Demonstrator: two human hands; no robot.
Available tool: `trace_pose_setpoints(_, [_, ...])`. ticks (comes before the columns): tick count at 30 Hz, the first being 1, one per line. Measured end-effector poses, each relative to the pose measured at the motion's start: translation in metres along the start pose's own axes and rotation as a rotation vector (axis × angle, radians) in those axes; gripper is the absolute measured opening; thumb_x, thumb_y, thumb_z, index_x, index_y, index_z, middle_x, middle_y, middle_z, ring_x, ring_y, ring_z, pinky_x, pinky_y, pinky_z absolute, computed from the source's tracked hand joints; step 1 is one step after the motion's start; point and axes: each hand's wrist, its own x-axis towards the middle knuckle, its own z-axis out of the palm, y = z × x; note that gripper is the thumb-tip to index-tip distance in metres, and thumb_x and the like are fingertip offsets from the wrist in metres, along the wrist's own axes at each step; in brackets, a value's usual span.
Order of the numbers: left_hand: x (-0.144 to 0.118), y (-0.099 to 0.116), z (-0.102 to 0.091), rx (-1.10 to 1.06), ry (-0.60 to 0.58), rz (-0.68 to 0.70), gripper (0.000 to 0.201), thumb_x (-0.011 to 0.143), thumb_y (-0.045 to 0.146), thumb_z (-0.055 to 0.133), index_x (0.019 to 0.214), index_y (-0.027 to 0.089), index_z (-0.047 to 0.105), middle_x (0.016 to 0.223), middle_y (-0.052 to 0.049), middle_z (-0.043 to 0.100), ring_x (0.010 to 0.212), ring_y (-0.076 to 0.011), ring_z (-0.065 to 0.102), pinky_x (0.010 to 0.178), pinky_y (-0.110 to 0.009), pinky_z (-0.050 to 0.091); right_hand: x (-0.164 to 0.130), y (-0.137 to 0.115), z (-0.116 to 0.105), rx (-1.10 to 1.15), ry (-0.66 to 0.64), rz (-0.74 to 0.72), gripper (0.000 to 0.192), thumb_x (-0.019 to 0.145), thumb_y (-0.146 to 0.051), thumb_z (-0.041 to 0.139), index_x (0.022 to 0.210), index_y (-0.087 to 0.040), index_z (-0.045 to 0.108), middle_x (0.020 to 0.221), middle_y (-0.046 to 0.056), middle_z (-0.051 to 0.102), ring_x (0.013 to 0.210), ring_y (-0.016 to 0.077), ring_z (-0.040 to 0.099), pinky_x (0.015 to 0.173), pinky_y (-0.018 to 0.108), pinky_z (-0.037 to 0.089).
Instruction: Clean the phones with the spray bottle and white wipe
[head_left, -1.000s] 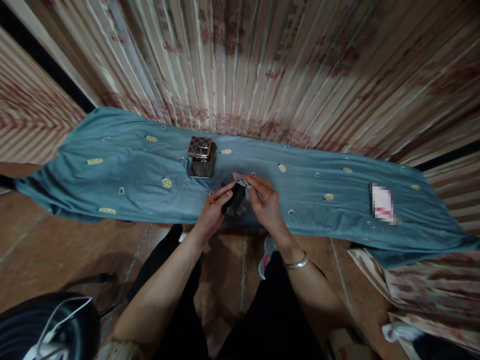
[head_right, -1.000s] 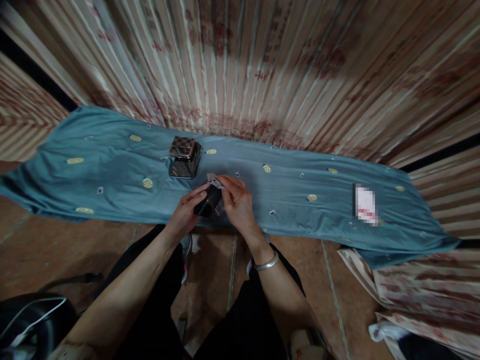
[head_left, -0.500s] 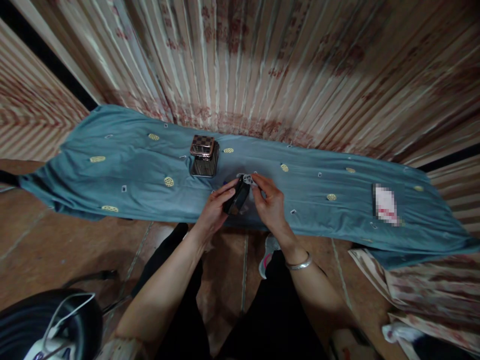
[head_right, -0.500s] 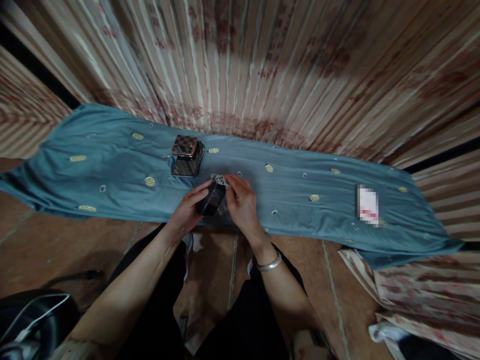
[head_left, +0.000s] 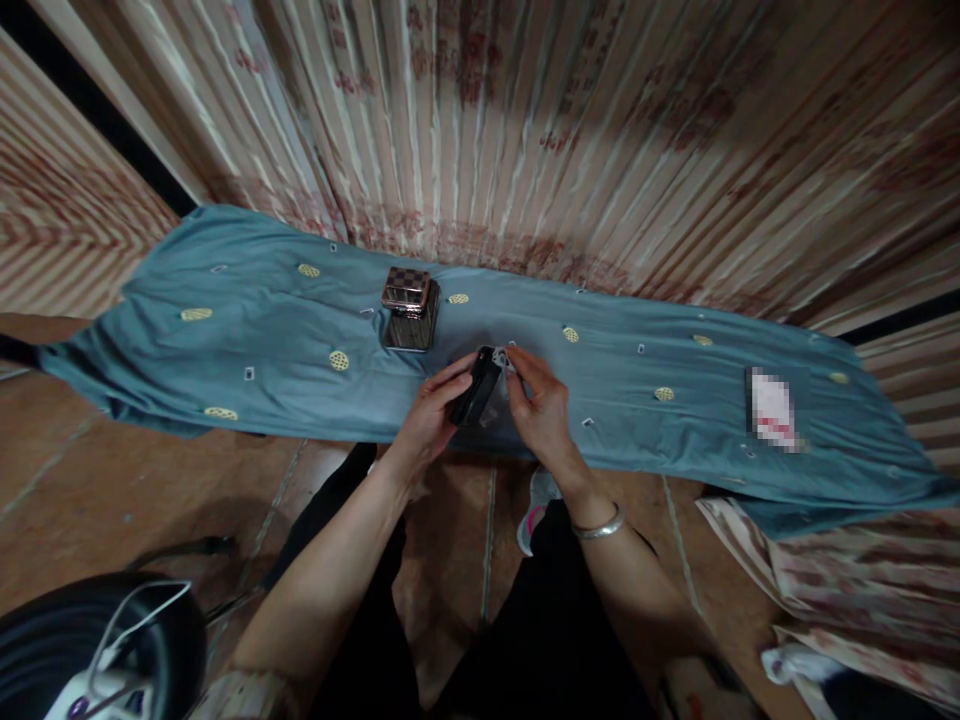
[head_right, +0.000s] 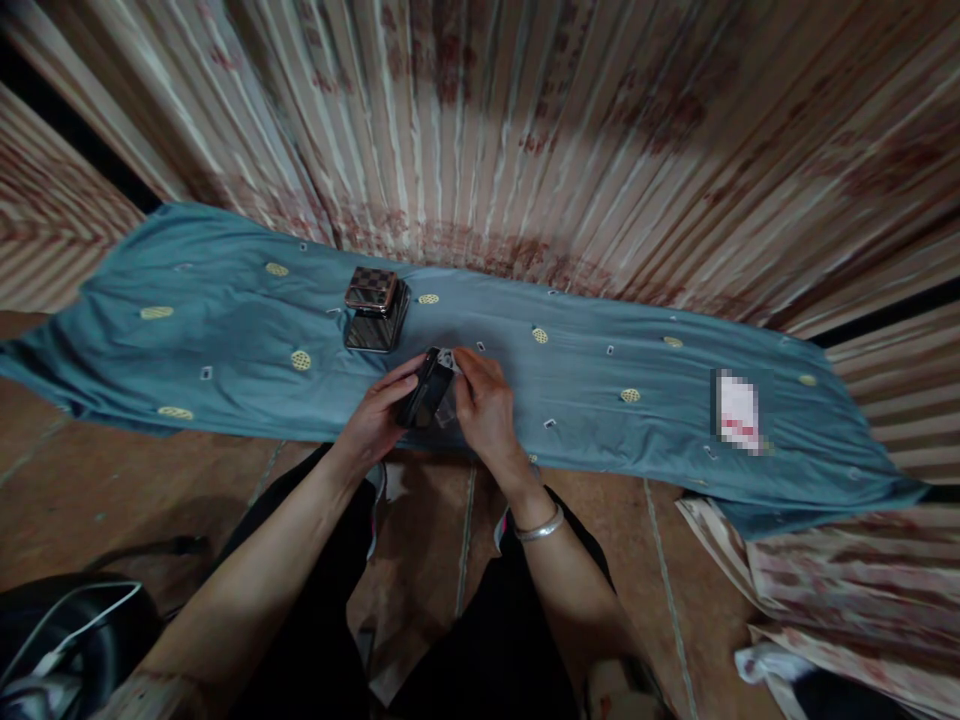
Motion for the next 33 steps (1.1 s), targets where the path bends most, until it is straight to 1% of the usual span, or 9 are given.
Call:
trace_pose_setpoints(3, [0.003,-0.004,0.001,-0.012,0.008,0.037,0.037,0.060,0.022,0.096,0.096,0.023,0.087,0.090,-0.001,0.085,0.073,-0.0142,0.075,0.070,-0.023,0.057,-0.001,-0.009,0.000,-0.063,-0.038,-0.044,0.040,0.106,-0.026,0.046,0.139,-0.023,0.069,0.136,0.011,0.075,0.127,0.0260,0.070,0.114,0.049,0.056])
trace_pose_setpoints(8, [0.007,-0.008,0.000,0.011,0.024,0.090,0.037,0.059,0.022,0.096,0.095,0.023,0.086,0.100,-0.003,0.085,0.090,-0.0175,0.077,0.086,-0.027,0.057,-0.002,-0.017,-0.004,-0.129,-0.070,-0.118,0.047,0.108,-0.020,0.040,0.149,-0.022,0.061,0.146,0.012,0.069,0.136,0.0253,0.064,0.120,0.050,0.052])
trace_pose_setpoints(11, [0.008,-0.010,0.000,0.005,0.030,0.102,0.038,0.056,0.020,0.096,0.092,0.022,0.085,0.095,-0.001,0.084,0.087,-0.0161,0.076,0.087,-0.027,0.056,-0.003,-0.019,-0.004,-0.164,-0.077,-0.179,0.047,0.107,-0.016,0.039,0.147,-0.022,0.064,0.147,0.013,0.068,0.137,0.0252,0.064,0.119,0.050,0.053])
trace_pose_setpoints(13, [0.008,-0.010,0.000,-0.027,0.041,0.104,0.039,0.053,0.018,0.096,0.090,0.021,0.084,0.088,0.001,0.083,0.080,-0.0136,0.074,0.084,-0.025,0.055,-0.005,-0.021,-0.001,-0.185,-0.066,-0.216,0.044,0.107,-0.015,0.041,0.142,-0.020,0.068,0.144,0.015,0.069,0.134,0.0265,0.065,0.116,0.051,0.055])
trace_pose_setpoints(16, [0.010,-0.008,-0.001,-0.066,0.055,0.122,0.041,0.050,0.014,0.094,0.088,0.020,0.081,0.082,0.003,0.081,0.074,-0.0117,0.071,0.079,-0.023,0.054,-0.010,-0.026,0.006,-0.225,-0.039,-0.255,0.040,0.108,-0.014,0.043,0.133,-0.018,0.073,0.139,0.016,0.070,0.129,0.0268,0.067,0.110,0.047,0.060])
trace_pose_setpoints(19, [0.011,-0.003,-0.003,-0.067,0.074,0.117,0.038,0.055,0.013,0.089,0.090,0.018,0.078,0.084,0.001,0.080,0.073,-0.0112,0.070,0.076,-0.023,0.054,-0.017,-0.035,0.012,-0.229,-0.043,-0.277,0.039,0.107,-0.011,0.044,0.132,-0.019,0.073,0.136,0.015,0.071,0.126,0.0256,0.067,0.108,0.044,0.061])
trace_pose_setpoints(25, [0.009,0.011,-0.001,-0.074,0.243,0.056,0.033,0.066,0.010,0.078,0.097,0.017,0.073,0.073,0.002,0.074,0.059,-0.0095,0.063,0.057,-0.020,0.047,-0.029,-0.053,0.014,-0.158,-0.146,-0.306,0.042,0.106,-0.009,0.046,0.139,-0.019,0.070,0.141,0.015,0.069,0.130,0.0281,0.065,0.114,0.050,0.058])
trace_pose_setpoints(29, [0.009,0.017,-0.004,-0.053,0.275,0.043,0.031,0.074,0.010,0.077,0.104,0.016,0.073,0.066,0.005,0.067,0.053,-0.0085,0.058,0.052,-0.019,0.043,-0.032,-0.057,0.014,-0.181,-0.182,-0.339,0.042,0.105,-0.008,0.045,0.137,-0.017,0.071,0.137,0.016,0.071,0.128,0.0281,0.067,0.112,0.049,0.060])
trace_pose_setpoints(33, [0.014,0.016,-0.017,-0.039,0.272,0.005,0.028,0.087,0.016,0.073,0.116,0.017,0.073,0.068,0.003,0.069,0.056,-0.0110,0.061,0.054,-0.021,0.046,-0.033,-0.058,0.014,-0.184,-0.196,-0.380,0.041,0.106,-0.008,0.045,0.136,-0.018,0.072,0.138,0.015,0.072,0.130,0.0266,0.067,0.112,0.047,0.061])
